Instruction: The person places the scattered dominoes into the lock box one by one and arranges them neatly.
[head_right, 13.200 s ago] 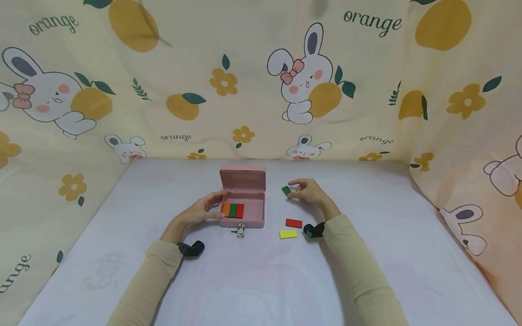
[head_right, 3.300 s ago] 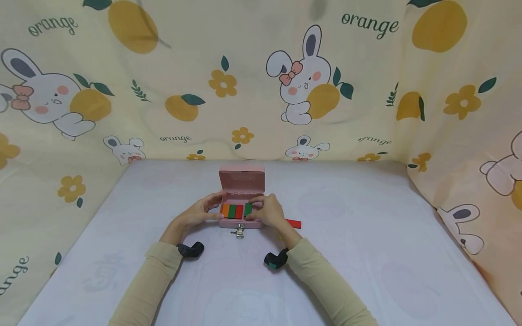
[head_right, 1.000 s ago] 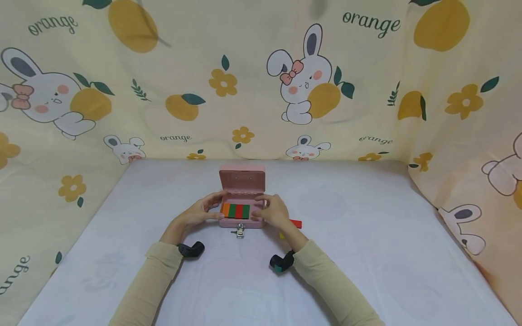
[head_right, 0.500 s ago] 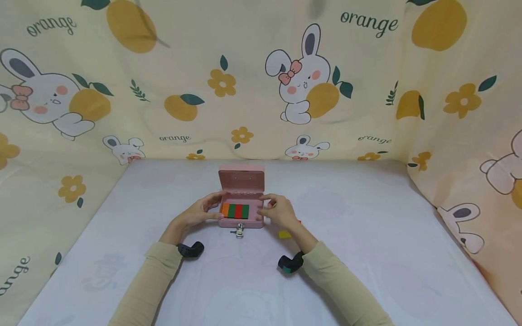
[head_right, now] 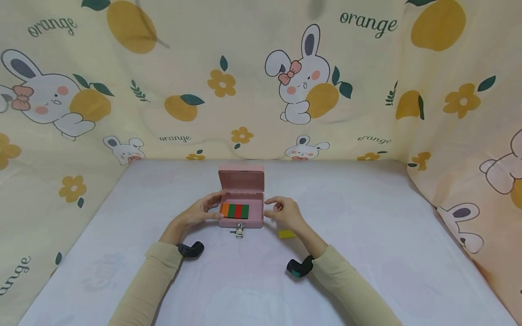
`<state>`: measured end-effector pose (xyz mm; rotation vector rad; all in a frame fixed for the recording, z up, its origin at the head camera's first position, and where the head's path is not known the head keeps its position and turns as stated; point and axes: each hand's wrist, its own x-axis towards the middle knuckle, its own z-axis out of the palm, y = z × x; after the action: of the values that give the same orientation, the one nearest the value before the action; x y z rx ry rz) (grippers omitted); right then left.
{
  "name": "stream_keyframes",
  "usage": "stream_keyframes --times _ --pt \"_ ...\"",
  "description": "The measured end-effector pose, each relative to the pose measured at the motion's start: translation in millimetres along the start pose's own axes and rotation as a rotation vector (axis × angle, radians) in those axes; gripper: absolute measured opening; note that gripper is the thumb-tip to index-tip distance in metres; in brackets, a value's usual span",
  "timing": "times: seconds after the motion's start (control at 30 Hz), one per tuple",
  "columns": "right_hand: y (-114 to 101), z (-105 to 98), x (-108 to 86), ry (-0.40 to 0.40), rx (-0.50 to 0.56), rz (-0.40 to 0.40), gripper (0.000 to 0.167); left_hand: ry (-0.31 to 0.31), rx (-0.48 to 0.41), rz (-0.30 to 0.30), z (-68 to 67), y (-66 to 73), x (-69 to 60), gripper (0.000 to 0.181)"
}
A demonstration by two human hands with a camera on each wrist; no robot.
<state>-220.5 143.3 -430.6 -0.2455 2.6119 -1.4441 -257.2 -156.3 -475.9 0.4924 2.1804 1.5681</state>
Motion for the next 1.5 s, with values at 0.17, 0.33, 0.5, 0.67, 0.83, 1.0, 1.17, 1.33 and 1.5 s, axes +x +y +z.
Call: stream_keyframes --times 0.17,0.33,0.5,0.67,0.83,1.0,1.17,1.33,1.5 --pt "3 -4 -3.8 -0.021 0.012 0.006 0.033 0.005 0.003 0.002 0.5 -0.3 0.5 0.08" --pt "4 -10 -8.2 -0.034 0.011 -0.012 0.034 0.011 0.001 -0.015 0.6 1.1 -0.6 0.08" --pt "5 -16 -11.6 -0.041 -0.004 -0.037 0.034 0.01 -0.002 -0.016 1.0 1.3 -0.7 0.08" --pt "9 -21 -13.4 -0.065 -0.022 -0.068 0.035 0.006 -0.001 0.001 0.9 1.0 -0.5 0.08" --pt "15 -27 -15.5 -0.096 -0.021 -0.101 0.033 0.006 0.0 -0.002 1.1 1.7 -0.6 0.08" --pt "20 -34 -19.2 -0.132 0.003 -0.094 0.034 0.011 0.008 -0.016 1.0 3.0 -0.4 0.078" --pt "27 -39 -21.7 -0.157 0.022 -0.091 0.034 0.017 0.011 -0.04 0.7 3.3 0.0 0.077" --pt "33 -42 -26.1 -0.168 0.019 -0.083 0.034 0.013 0.021 -0.038 0.6 3.0 0.6 0.077" --pt "38 -42 -31.8 -0.192 -0.004 -0.065 0.034 0.019 0.014 -0.061 1.6 3.9 0.8 0.077"
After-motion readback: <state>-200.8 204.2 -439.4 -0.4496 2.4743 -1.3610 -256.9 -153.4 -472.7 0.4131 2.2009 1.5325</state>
